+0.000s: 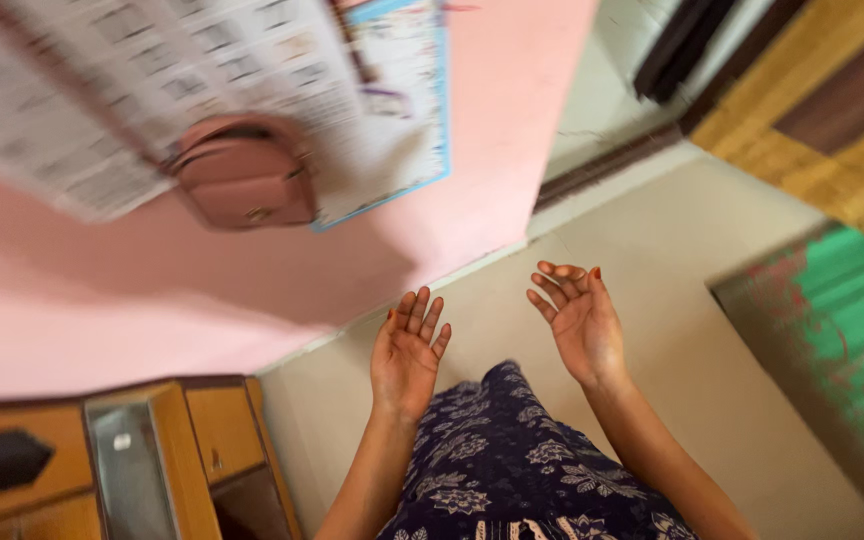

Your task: The person moves a large pink bundle of clothes from the floor to a bed, then opens a wardrobe to place a small white box inside. They then pick up several packaged items from the floor and place them on the bed before closing the wardrobe.

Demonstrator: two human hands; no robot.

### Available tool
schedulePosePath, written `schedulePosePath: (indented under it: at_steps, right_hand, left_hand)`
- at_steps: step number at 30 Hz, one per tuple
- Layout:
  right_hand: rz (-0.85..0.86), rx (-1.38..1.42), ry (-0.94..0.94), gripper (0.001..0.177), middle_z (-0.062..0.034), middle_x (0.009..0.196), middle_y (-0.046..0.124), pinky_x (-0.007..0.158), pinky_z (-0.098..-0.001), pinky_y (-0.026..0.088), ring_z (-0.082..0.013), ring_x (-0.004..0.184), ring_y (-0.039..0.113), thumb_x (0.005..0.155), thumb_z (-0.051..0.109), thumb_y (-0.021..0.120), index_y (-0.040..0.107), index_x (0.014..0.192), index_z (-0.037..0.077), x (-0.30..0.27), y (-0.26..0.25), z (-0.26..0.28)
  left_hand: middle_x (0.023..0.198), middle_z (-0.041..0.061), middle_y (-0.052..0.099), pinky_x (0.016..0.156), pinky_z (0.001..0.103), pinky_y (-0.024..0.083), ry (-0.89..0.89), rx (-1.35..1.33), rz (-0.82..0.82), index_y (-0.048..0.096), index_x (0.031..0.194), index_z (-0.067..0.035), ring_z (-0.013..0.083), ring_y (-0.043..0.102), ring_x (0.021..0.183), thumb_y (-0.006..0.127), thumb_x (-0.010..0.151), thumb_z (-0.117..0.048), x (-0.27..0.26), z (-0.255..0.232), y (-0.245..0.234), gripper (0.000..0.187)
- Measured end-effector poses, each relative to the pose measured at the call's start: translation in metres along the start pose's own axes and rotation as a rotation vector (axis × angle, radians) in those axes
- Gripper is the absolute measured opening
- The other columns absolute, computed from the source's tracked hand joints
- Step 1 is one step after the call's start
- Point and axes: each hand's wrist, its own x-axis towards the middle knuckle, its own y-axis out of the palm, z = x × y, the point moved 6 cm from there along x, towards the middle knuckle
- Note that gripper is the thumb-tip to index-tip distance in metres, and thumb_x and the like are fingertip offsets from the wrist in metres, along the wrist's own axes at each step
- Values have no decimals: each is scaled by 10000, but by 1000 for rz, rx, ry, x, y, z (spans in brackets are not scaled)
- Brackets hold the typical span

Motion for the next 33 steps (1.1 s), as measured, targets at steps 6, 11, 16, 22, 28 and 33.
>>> schedulePosePath:
  at_steps: [6, 11, 16, 22, 28, 33]
  right_hand:
    - [-199, 98, -146, 405, -120, 1319, 615, 1110, -481, 440, -269, 1272, 552, 1114, 438, 380, 616, 1083, 110, 13, -72, 44]
    - [-292, 105, -233, 394, -123, 1346, 610, 1090, -476, 449, -270, 1256, 566, 1107, 426, 393, 622, 1106, 105, 42, -120, 80]
    - [-365, 68, -333, 388, -131, 1347, 614, 1070, -476, 463, -266, 1241, 581, 1114, 420, 400, 617, 1115, 99, 88, -134, 142]
    - [-466, 85, -448, 359, -131, 1334, 619, 1054, -470, 474, -265, 1209, 597, 1110, 395, 420, 621, 1120, 99, 143, -166, 193]
    - [-503, 145, -446, 320, -106, 1310, 634, 1039, -446, 482, -256, 1188, 605, 1119, 389, 440, 612, 1094, 119, 209, -246, 248]
    - [-426, 136, -372, 302, -81, 1280, 645, 1032, -422, 486, -240, 1176, 615, 1132, 370, 460, 625, 1118, 117, 299, -310, 320]
  left_hand:
    - [1455, 67, 541, 1072, 448, 447, -182, 122, 66, 587, 1298, -121, 249, 483, 1379, 421, 1086, -324, 82, 51, 31, 338]
    - [1475, 40, 541, 1072, 430, 422, -339, 201, 94, 558, 1315, -125, 223, 493, 1367, 401, 1052, -351, 167, 108, 73, 380]
    - [1465, 63, 538, 1074, 442, 398, -473, 246, 264, 547, 1305, -123, 248, 489, 1364, 447, 1046, -348, 239, 155, 149, 358]
    - [1445, 73, 550, 1086, 425, 399, -595, 285, 405, 569, 1310, -125, 237, 485, 1359, 539, 1025, -374, 329, 200, 216, 379]
    - [1467, 68, 530, 1076, 421, 406, -586, 249, 396, 551, 1340, -123, 229, 485, 1364, 550, 1024, -368, 405, 252, 268, 401]
    - [1488, 75, 529, 1061, 431, 421, -456, 277, 190, 541, 1357, -123, 240, 499, 1360, 511, 1019, -341, 470, 291, 291, 404]
